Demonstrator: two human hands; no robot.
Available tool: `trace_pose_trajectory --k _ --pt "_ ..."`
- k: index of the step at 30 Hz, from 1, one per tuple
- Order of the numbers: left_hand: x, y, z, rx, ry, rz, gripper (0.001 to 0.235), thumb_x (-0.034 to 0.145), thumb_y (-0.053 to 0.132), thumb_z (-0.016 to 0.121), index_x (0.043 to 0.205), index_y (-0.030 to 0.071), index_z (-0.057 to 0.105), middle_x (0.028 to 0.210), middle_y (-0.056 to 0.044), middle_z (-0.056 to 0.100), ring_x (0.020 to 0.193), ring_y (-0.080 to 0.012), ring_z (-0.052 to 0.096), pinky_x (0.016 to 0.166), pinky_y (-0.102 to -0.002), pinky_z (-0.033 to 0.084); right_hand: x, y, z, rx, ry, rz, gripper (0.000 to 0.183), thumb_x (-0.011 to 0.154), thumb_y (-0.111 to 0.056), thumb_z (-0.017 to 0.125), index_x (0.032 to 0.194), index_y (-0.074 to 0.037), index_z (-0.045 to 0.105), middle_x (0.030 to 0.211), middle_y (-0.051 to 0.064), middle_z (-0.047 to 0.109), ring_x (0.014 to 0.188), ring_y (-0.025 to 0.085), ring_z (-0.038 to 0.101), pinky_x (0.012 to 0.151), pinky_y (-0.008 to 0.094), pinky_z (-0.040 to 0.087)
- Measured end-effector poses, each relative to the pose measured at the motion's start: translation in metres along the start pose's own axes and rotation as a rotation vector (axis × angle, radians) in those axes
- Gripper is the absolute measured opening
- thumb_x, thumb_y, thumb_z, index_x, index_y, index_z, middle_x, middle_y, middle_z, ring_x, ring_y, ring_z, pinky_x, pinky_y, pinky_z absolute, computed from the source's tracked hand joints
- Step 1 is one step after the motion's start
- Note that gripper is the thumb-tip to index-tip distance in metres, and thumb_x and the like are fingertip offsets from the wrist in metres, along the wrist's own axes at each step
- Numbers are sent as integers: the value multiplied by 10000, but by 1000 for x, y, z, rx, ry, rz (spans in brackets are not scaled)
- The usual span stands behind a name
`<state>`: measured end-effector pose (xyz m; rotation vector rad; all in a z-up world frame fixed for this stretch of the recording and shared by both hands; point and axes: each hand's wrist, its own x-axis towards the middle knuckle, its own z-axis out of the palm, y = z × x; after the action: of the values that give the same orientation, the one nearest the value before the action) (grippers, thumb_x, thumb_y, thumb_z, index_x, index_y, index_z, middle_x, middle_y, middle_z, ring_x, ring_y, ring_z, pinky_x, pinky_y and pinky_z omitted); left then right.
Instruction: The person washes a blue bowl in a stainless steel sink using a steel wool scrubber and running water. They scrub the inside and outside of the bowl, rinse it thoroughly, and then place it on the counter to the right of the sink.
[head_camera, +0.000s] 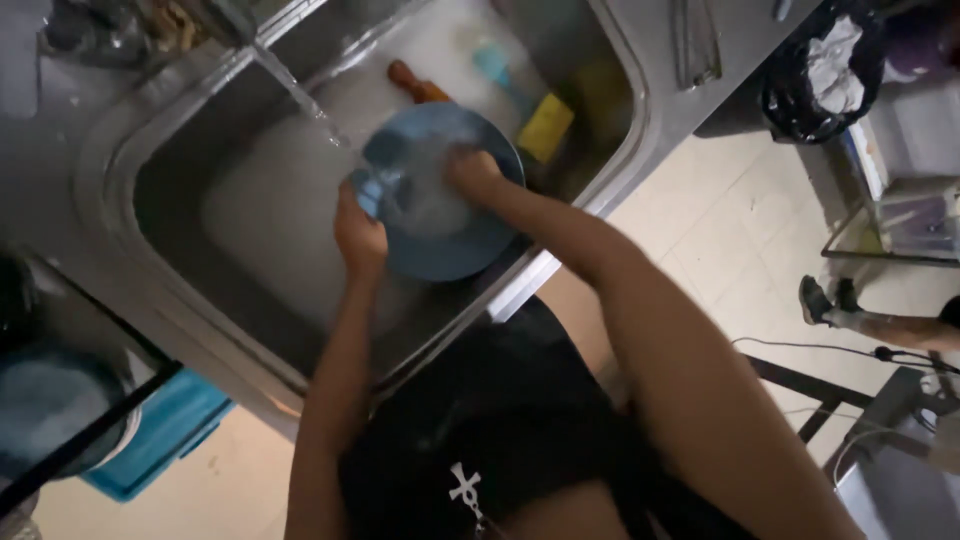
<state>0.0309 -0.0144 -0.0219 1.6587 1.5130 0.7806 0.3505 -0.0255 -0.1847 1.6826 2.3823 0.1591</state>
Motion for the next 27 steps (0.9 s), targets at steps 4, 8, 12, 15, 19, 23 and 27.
trace_pose_trajectory --k 4,8,12,15,19,23,27 --pt "-10 6 -1 -13 -43 -77 692 997 -141 664 1648 -3 474 1523 -322 652 1365 -518 659 1169 -624 521 20 -44 -9 153 92 269 280 1003 -374 701 1084 -122 790 928 118 819 827 385 825 463 602 573" --pt "-3 21 -13 -9 -33 -47 761 959 -29 776 1654 96 492 1498 -245 680 1361 -457 669 1161 -558 533 5 -91 -56 270 -94 151 252 1005 -378 715 1107 -186 843 940 90 840 894 348 836 612 564 624" --pt "-6 -3 -1 43 -6 -74 637 1026 -67 589 1637 100 519 1425 -312 704 1199 -541 711 1033 -649 581 -22 -91 -69 221 -289 -71 211 1000 -367 768 1112 -204 842 1007 87 847 964 354 823 754 599 637" --pt "-5 22 -16 9 42 36 633 1008 -91 615 1619 57 538 1413 -309 710 1253 -519 706 1057 -576 589 -5 -63 -59 106 -399 158 222 995 -354 666 1004 -209 834 889 -8 795 770 277 789 481 544 559" --pt "-2 19 -12 17 -13 -55 656 1014 -74 580 1626 155 532 1403 -207 742 1220 -478 734 1043 -611 586 34 -39 -61 99 -399 290 256 1022 -325 637 1120 -167 812 1001 61 827 896 333 816 570 521 593" --pt "4 -6 6 22 -104 -150 645 1054 -10 650 1651 138 457 1471 -269 686 1238 -561 706 1078 -693 551 66 -66 -67 124 -299 281 334 1042 -260 693 1196 22 782 1136 247 810 1091 481 793 749 610 641" --pt "8 18 -8 47 -150 -269 577 1095 197 673 1633 225 467 1476 -173 699 1252 -519 715 1123 -670 541 59 -127 -130 503 -289 152 379 961 -288 794 1172 26 822 1187 304 808 1173 522 772 839 633 652"
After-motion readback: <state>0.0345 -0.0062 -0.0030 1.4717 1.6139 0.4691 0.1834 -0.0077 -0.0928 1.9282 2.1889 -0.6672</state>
